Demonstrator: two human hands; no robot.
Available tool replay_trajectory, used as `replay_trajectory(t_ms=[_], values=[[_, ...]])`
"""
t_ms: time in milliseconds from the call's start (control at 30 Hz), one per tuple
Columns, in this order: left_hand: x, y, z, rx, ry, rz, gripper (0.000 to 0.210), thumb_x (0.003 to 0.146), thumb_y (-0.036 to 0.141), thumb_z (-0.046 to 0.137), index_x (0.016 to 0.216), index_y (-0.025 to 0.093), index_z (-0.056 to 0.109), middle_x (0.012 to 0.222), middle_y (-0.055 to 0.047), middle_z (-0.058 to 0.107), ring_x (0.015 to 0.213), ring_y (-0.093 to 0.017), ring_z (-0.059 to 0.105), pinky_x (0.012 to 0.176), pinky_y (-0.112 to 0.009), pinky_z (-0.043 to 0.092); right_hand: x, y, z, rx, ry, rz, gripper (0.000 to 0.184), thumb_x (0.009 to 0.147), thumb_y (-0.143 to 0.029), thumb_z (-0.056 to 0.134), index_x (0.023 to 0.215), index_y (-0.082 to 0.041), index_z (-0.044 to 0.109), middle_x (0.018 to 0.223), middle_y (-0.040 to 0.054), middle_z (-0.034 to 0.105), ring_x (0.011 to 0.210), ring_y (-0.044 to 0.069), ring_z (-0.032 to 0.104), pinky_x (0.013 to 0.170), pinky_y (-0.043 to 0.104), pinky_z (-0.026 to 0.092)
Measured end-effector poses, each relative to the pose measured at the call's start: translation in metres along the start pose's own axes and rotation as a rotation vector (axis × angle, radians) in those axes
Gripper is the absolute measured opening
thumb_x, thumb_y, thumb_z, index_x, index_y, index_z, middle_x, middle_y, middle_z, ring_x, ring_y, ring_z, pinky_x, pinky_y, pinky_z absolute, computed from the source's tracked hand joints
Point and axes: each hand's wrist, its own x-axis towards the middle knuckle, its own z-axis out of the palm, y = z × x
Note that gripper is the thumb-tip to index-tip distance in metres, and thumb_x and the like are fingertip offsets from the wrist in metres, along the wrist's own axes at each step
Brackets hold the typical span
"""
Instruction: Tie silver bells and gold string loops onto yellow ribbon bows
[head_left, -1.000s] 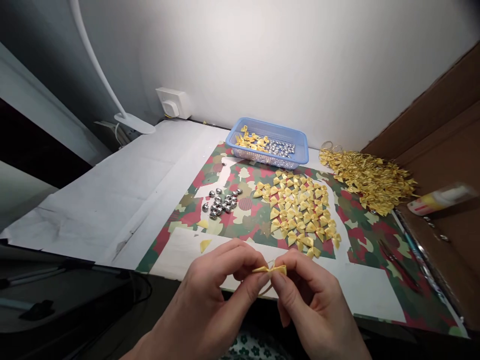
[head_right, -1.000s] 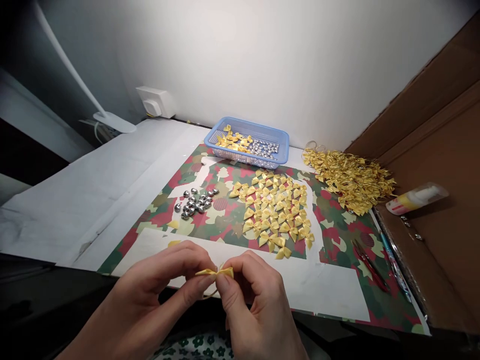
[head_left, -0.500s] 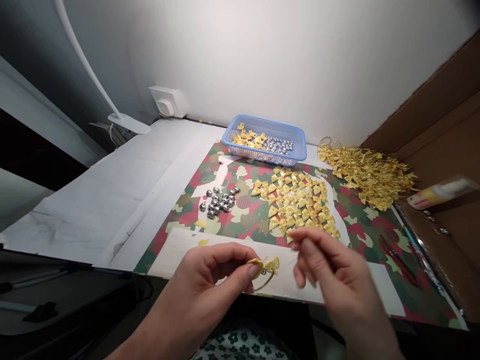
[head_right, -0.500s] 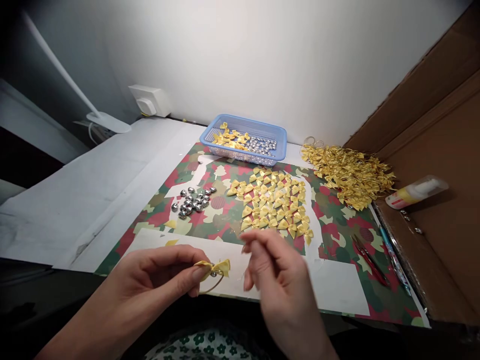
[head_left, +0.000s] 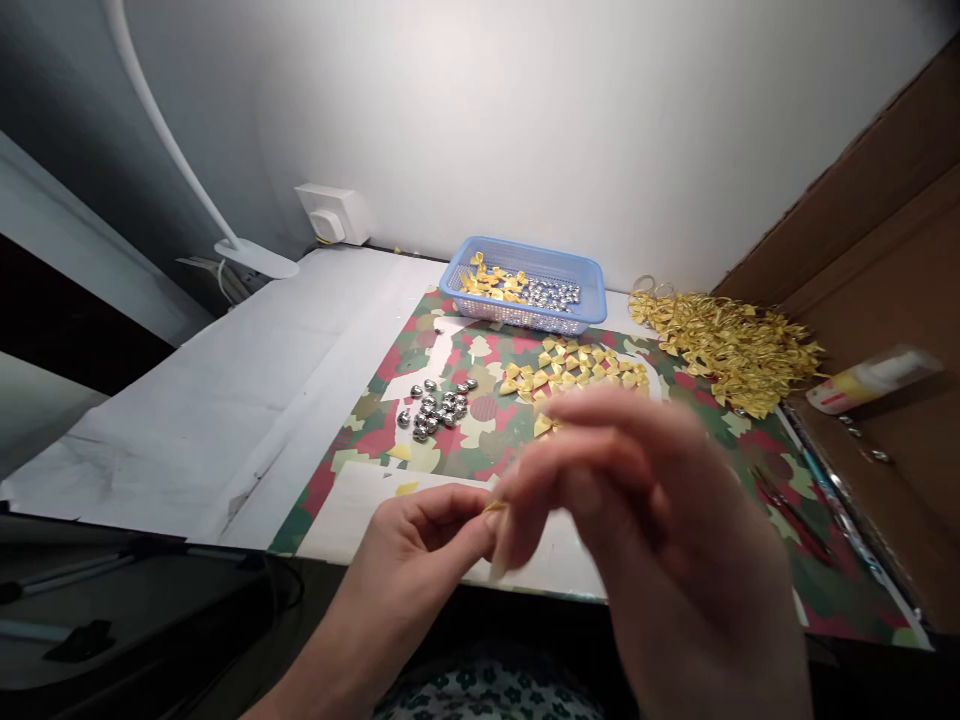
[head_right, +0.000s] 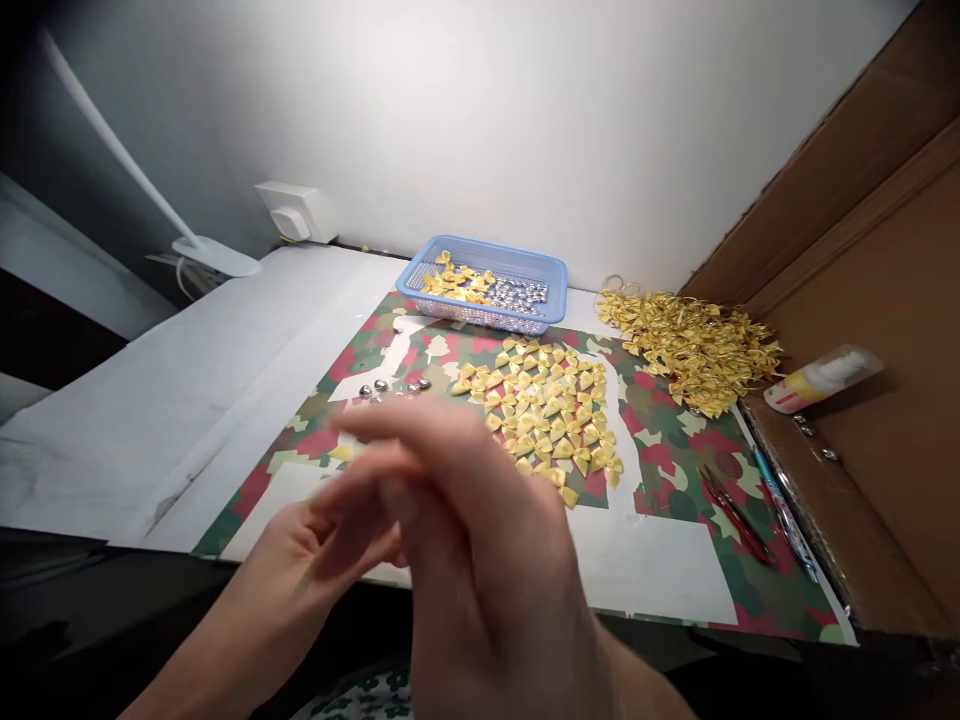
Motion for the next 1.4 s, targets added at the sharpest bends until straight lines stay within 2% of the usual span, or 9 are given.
replay_trajectory(t_ms=[33,67,133,233,333,467,667,1100,1400], values=[[-0.001,0.003,-0.002,-0.055,0.011,-0.028,0.023,0.083,0.042,0.080,0.077,0.020,0.079,0.076,-0.003,0.074,0.075,-0.019,0.066,0.073,-0.025,0.053,-0.014,0.005,0.003,0.060,-0.026,0.038,0.031,0.104,-0.007,0.051,0.127,-0.026,0.061,0.092,-0.0008,0.073,0.071,0.010,0.072,0.068,0.023,0.063],[-0.002,0.005,-0.003,-0.097,0.029,-0.049,0.022,0.082,0.042,0.082,0.077,0.021,0.080,0.077,-0.003,0.074,0.075,-0.018,0.065,0.073,-0.024,0.053,-0.029,0.010,0.005,0.079,0.021,0.145,0.027,0.106,-0.008,0.047,0.119,-0.026,0.061,0.088,-0.0013,0.072,0.065,0.009,0.071,0.063,0.020,0.061],[-0.004,0.009,-0.004,-0.167,0.062,-0.079,0.022,0.079,0.042,0.086,0.074,0.022,0.081,0.073,-0.002,0.073,0.072,-0.015,0.063,0.070,-0.021,0.051,-0.053,0.023,0.006,-0.006,0.069,0.259,0.023,0.108,-0.011,0.044,0.107,-0.026,0.061,0.075,-0.0045,0.068,0.057,0.006,0.065,0.056,0.015,0.055],[-0.005,0.011,-0.001,-0.276,0.021,-0.118,0.021,0.077,0.039,0.089,0.072,0.021,0.080,0.071,-0.001,0.071,0.068,-0.012,0.060,0.067,-0.019,0.050,-0.072,0.037,0.004,-0.306,0.082,0.099,0.019,0.102,-0.007,0.052,0.102,-0.023,0.063,0.084,-0.0014,0.060,0.067,0.006,0.059,0.061,0.016,0.051],[-0.004,0.011,0.003,-0.383,-0.031,-0.188,0.020,0.079,0.036,0.088,0.074,0.019,0.079,0.071,-0.001,0.068,0.068,-0.011,0.057,0.067,-0.018,0.049,-0.073,0.039,0.002,-0.472,0.154,0.046,0.025,0.097,-0.001,0.056,0.102,-0.023,0.067,0.090,-0.0003,0.054,0.074,0.006,0.055,0.066,0.015,0.048],[-0.003,0.011,0.004,-0.506,-0.046,-0.268,0.021,0.079,0.032,0.089,0.073,0.015,0.077,0.072,-0.001,0.064,0.068,-0.011,0.055,0.065,-0.018,0.051,-0.071,0.036,0.006,-0.543,0.181,0.051,0.030,0.096,0.002,0.054,0.110,-0.020,0.068,0.094,0.0020,0.062,0.080,0.008,0.062,0.074,0.017,0.051],[-0.001,0.014,0.003,-0.568,-0.046,-0.317,0.020,0.078,0.027,0.088,0.074,0.013,0.075,0.074,-0.002,0.063,0.068,-0.011,0.054,0.066,-0.019,0.053,-0.071,0.035,0.010,-0.679,0.168,-0.007,0.020,0.093,-0.002,0.060,0.102,-0.017,0.069,0.077,0.0006,0.056,0.065,0.010,0.055,0.061,0.020,0.047],[-0.002,0.018,0.006,-0.565,-0.001,-0.328,0.016,0.080,0.025,0.087,0.077,0.013,0.077,0.081,-0.003,0.068,0.072,-0.011,0.057,0.070,-0.020,0.056,-0.070,0.036,0.010,-0.724,0.146,-0.031,0.022,0.090,0.000,0.057,0.097,-0.019,0.064,0.071,-0.0022,0.041,0.058,0.009,0.042,0.051,0.022,0.035],[-0.003,0.020,0.007,-0.590,-0.039,-0.342,0.017,0.079,0.025,0.089,0.078,0.011,0.078,0.081,-0.004,0.068,0.072,-0.010,0.058,0.069,-0.019,0.057,-0.071,0.037,0.014,-0.616,0.174,0.060,0.020,0.095,-0.003,0.054,0.098,-0.019,0.065,0.075,0.0000,0.048,0.063,0.011,0.047,0.055,0.024,0.038]])
